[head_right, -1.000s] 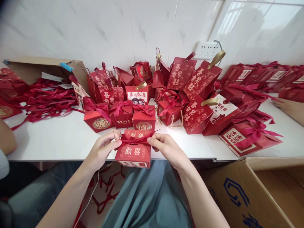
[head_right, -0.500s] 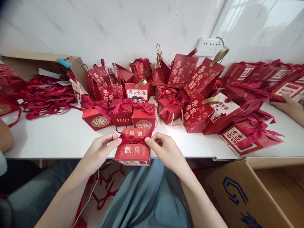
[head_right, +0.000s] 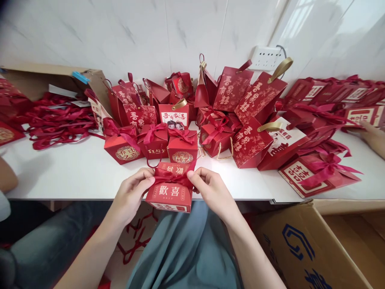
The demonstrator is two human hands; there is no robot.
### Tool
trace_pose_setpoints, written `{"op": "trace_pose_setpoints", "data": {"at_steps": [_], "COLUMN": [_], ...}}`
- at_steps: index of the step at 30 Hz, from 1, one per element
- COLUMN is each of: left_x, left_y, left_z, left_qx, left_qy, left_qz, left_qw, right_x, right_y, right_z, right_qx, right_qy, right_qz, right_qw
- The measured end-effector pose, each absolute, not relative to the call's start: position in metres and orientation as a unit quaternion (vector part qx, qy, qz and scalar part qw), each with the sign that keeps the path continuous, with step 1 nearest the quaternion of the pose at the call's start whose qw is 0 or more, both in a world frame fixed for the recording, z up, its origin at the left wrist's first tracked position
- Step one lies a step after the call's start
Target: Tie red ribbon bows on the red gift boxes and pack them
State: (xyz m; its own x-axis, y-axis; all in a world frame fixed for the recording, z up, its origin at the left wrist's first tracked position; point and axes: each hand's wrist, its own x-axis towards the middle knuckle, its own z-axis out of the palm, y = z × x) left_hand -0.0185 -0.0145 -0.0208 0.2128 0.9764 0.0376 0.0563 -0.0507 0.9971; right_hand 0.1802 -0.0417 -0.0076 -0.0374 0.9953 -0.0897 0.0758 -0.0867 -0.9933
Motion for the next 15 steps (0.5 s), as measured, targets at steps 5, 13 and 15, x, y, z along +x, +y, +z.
{"op": "trace_pose_setpoints", "data": {"at_steps": [5,13,15], "left_x": [-0.009,-0.012,-0.013], "left_y": [-0.027,-0.024,-0.023], "left_z": [-0.022,-0.021,-0.021], "left_qx": [0.583,0.637,0.652], "left_qy": [0.487,0.438,0.428], "left_qz": [0.475,0.453,0.445], "left_qw": [0.444,0.444,0.44], "right_x": [0.174,0.196,0.197], "right_y": [-0.049,-0.038,-0.031], "right_z": [-0.004,0.004,0.018], "right_qx": [-0.57,-0.596,-0.609], "right_qy": [-0.529,-0.57,-0.608], "right_qz": [0.459,0.296,0.172], "right_qw": [0.43,0.482,0.479]}}
